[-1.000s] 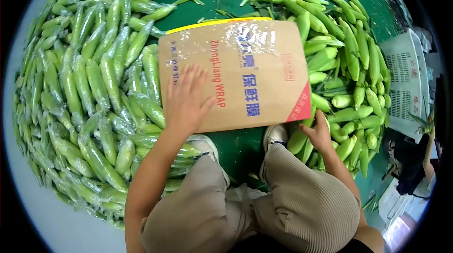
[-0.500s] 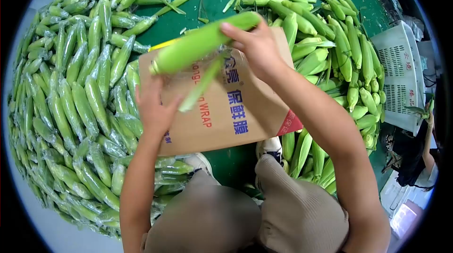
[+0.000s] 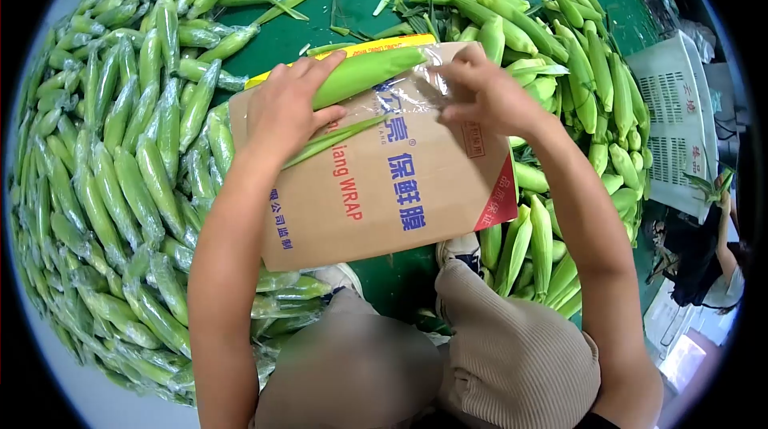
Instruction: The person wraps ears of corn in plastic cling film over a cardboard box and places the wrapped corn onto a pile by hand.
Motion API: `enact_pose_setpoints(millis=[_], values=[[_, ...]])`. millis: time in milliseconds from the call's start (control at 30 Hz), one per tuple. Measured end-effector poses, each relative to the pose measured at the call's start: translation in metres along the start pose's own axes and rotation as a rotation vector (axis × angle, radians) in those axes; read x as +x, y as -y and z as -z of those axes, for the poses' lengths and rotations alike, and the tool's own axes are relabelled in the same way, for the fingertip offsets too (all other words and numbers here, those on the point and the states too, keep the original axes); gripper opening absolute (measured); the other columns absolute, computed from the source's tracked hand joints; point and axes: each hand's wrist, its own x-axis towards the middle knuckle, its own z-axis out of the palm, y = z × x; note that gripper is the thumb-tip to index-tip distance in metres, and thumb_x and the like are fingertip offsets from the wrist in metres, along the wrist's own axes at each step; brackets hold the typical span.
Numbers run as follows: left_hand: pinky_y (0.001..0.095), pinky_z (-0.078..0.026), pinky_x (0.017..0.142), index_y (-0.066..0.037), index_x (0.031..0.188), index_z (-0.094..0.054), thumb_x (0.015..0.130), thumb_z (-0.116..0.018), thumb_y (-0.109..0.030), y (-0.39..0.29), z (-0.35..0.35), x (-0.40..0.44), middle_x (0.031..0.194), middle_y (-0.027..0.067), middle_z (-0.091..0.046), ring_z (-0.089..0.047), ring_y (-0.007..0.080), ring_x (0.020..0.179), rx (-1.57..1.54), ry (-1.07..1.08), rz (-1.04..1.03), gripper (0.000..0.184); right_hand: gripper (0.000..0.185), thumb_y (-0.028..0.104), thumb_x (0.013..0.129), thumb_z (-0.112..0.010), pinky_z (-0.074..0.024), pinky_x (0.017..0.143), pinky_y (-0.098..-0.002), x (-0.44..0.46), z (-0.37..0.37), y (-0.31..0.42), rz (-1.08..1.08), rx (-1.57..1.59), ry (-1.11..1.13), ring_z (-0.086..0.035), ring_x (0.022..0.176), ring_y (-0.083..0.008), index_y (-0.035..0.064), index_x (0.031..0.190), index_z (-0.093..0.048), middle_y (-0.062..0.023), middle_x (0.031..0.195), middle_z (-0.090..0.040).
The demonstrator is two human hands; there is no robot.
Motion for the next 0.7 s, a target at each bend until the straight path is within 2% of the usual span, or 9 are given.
enact_pose_setpoints(millis=[67, 100, 200, 267, 400, 467, 500, 600, 700], values=[[0.0411, -0.055, 0.095, -0.032, 0.153, -0.053, 0.082, -0.086, -0.034, -0.005, 0.011, 0.007, 0.124, 0.0017, -0.067, -0.064, 0.0277, 0.107, 0.011, 0.089, 0.052, 0.078, 0.039, 0.023, 0.089, -0.081, -0.0553, 0.089, -0.0449, 0.001, -0.008, -0.004, 0.094, -0.136, 0.079, -0.067, 0.099, -0.034, 0.0197, 0.127, -0.073, -0.0123, 0.103, -0.066], [0.0416, -0.055, 0.096, -0.034, 0.153, -0.053, 0.083, -0.085, -0.033, -0.004, 0.012, 0.009, 0.121, 0.0002, -0.066, -0.063, 0.0272, 0.11, 0.001, 0.102, 0.062, 0.077, 0.028, 0.016, 0.089, -0.077, -0.0543, 0.084, -0.0472, 0.003, -0.031, -0.013, 0.146, -0.195, -0.097, -0.067, 0.089, -0.0352, 0.0188, 0.118, -0.076, -0.0112, 0.086, -0.065], [0.0428, -0.054, 0.097, -0.032, 0.153, -0.054, 0.082, -0.085, -0.029, 0.002, 0.013, 0.013, 0.121, 0.0004, -0.065, -0.061, 0.0267, 0.116, -0.002, 0.122, 0.06, 0.077, 0.017, 0.005, 0.091, -0.073, -0.0564, 0.084, -0.0447, -0.007, -0.044, -0.026, 0.373, 0.063, -0.307, -0.07, 0.092, -0.0331, 0.0067, 0.108, -0.073, -0.0143, 0.096, -0.071], [0.0429, -0.054, 0.099, -0.031, 0.153, -0.054, 0.081, -0.085, -0.027, 0.0, 0.025, 0.014, 0.123, 0.0014, -0.062, -0.059, 0.0272, 0.119, -0.06, 0.171, 0.035, 0.078, 0.015, 0.004, 0.095, -0.071, -0.0568, 0.087, -0.0448, -0.013, -0.04, -0.01, 0.056, 0.335, -0.551, -0.071, 0.097, -0.0341, 0.0046, 0.111, -0.073, -0.0151, 0.103, -0.074], [0.0417, -0.052, 0.105, -0.027, 0.153, -0.055, 0.079, -0.085, -0.024, 0.006, 0.016, 0.017, 0.129, 0.0042, -0.059, -0.057, 0.0294, 0.124, -0.142, 0.25, 0.044, 0.08, 0.026, 0.028, 0.1, -0.071, -0.0554, 0.091, -0.0456, 0.043, -0.035, 0.045, -0.113, 0.194, -0.415, -0.07, 0.101, -0.0365, 0.0047, 0.113, -0.071, -0.0152, 0.106, -0.074], [0.0416, -0.049, 0.107, -0.02, 0.153, -0.054, 0.078, -0.086, -0.025, 0.017, 0.011, 0.023, 0.132, 0.0097, -0.058, -0.057, 0.0327, 0.125, -0.155, 0.203, -0.037, 0.082, 0.05, 0.045, 0.09, -0.077, -0.0537, 0.092, -0.0449, 0.069, -0.049, 0.03, 0.29, -0.248, -0.226, -0.067, 0.103, -0.0353, 0.0045, 0.117, -0.067, -0.0136, 0.107, -0.07], [0.0415, -0.049, 0.107, -0.017, 0.152, -0.054, 0.077, -0.086, -0.025, 0.019, 0.01, 0.023, 0.132, 0.0109, -0.058, -0.057, 0.0329, 0.125, -0.169, 0.137, -0.071, 0.082, 0.067, 0.055, 0.079, -0.08, -0.0526, 0.092, -0.045, 0.072, -0.056, 0.032, 0.307, -0.396, -0.213, -0.063, 0.104, -0.0348, 0.0049, 0.12, -0.063, -0.0124, 0.105, -0.067], [0.0411, -0.048, 0.104, -0.005, 0.142, -0.058, 0.071, -0.091, -0.028, 0.047, -0.006, -0.012, 0.12, 0.0139, -0.057, -0.058, 0.0318, 0.114, -0.512, -0.421, 0.083, 0.081, 0.069, 0.055, 0.079, -0.08, -0.053, 0.091, -0.0455, 0.082, -0.061, 0.021, 0.27, -0.297, -0.165, -0.063, 0.106, -0.0348, 0.0068, 0.125, -0.062, -0.0112, 0.106, -0.067], [0.045, -0.047, 0.103, -0.009, 0.14, -0.06, 0.069, -0.092, -0.03, 0.066, -0.021, -0.075, 0.112, 0.0129, -0.057, -0.057, 0.0324, 0.107, -0.317, -0.393, 0.217, 0.081, 0.065, 0.054, 0.082, -0.079, -0.0522, 0.092, -0.0473, 0.082, -0.062, 0.011, 0.271, -0.233, -0.214, -0.063, 0.105, -0.0379, 0.0089, 0.127, -0.063, -0.0141, 0.108, -0.069]])
